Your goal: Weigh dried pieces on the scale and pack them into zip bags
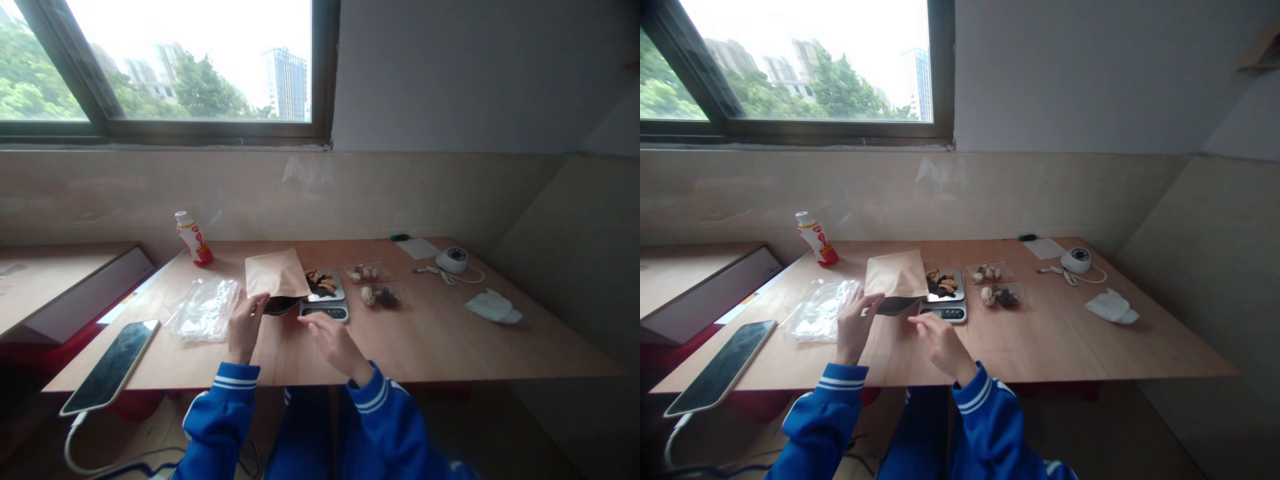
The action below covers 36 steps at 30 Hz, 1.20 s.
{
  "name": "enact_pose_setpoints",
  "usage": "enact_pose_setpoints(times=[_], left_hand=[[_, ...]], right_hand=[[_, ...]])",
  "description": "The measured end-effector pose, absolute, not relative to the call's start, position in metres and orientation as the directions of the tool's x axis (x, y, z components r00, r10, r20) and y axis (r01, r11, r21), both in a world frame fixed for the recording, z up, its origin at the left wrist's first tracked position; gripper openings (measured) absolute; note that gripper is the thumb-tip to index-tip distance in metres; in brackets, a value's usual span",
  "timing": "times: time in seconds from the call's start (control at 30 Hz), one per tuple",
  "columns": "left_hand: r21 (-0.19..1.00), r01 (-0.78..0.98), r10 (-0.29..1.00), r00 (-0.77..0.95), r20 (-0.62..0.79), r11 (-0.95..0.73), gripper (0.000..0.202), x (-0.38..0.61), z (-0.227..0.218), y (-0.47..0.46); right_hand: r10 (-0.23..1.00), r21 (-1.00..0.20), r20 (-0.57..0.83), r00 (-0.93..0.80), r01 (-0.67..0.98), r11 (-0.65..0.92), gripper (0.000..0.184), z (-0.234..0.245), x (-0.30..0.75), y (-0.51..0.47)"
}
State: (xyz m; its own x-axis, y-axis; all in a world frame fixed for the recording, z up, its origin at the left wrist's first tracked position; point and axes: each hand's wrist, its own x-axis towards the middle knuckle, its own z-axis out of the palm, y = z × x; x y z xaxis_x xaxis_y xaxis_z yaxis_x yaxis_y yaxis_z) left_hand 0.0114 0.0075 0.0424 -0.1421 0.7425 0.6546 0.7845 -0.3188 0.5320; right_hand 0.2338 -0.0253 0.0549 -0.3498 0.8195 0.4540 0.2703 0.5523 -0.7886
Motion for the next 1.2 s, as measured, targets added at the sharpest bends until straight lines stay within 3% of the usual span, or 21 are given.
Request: enact_pose_setpoints(times=[0.07, 0.17, 0.27, 0.33, 0.6, 0.8, 0.93, 1.1, 1.2], left_hand=[[0.519, 0.784, 0.729, -0.128, 0.672, -0.341, 0.025, 0.015, 0.053, 0.005], [0.507, 0.795, 0.719, -0.135, 0.682, -0.332, 0.026, 0.016, 0.059, 0.003], [0.518, 0.798, 0.720, -0.159, 0.675, -0.310, 0.028, 0.014, 0.060, 0.000], [0.534, 0.791, 0.721, -0.180, 0.669, -0.298, 0.028, 0.013, 0.060, -0.003], [0.538, 0.788, 0.713, -0.190, 0.675, -0.299, 0.024, 0.014, 0.053, -0.005], [0.527, 0.779, 0.695, -0.169, 0.699, -0.340, 0.024, 0.017, 0.051, -0.002], [0.519, 0.783, 0.684, -0.170, 0.709, -0.343, 0.025, 0.019, 0.051, -0.002], [0.527, 0.788, 0.699, -0.180, 0.692, -0.319, 0.024, 0.018, 0.053, -0.003], [0.551, 0.781, 0.710, -0.208, 0.672, -0.293, 0.025, 0.015, 0.054, -0.004]], right_hand=[[0.748, -0.702, 0.481, -0.457, 0.311, 0.641, 0.034, 0.065, 0.196, -0.021], [0.735, -0.478, 0.442, -0.514, 0.558, 0.678, 0.037, 0.067, 0.159, -0.005], [0.837, -0.304, 0.314, -0.449, 0.787, 0.536, 0.036, 0.065, 0.142, 0.011], [0.890, -0.256, 0.246, -0.384, 0.860, 0.442, 0.031, 0.063, 0.140, 0.016], [0.857, -0.317, 0.318, -0.406, 0.806, 0.499, 0.022, 0.053, 0.158, 0.012], [0.869, -0.357, 0.370, -0.330, 0.813, 0.460, 0.019, 0.053, 0.159, 0.008], [0.875, -0.301, 0.334, -0.349, 0.841, 0.450, 0.019, 0.061, 0.146, 0.014], [0.900, -0.281, 0.180, -0.397, 0.856, 0.434, 0.024, 0.069, 0.132, 0.027], [0.888, -0.266, 0.201, -0.414, 0.849, 0.456, 0.023, 0.066, 0.129, 0.029]])
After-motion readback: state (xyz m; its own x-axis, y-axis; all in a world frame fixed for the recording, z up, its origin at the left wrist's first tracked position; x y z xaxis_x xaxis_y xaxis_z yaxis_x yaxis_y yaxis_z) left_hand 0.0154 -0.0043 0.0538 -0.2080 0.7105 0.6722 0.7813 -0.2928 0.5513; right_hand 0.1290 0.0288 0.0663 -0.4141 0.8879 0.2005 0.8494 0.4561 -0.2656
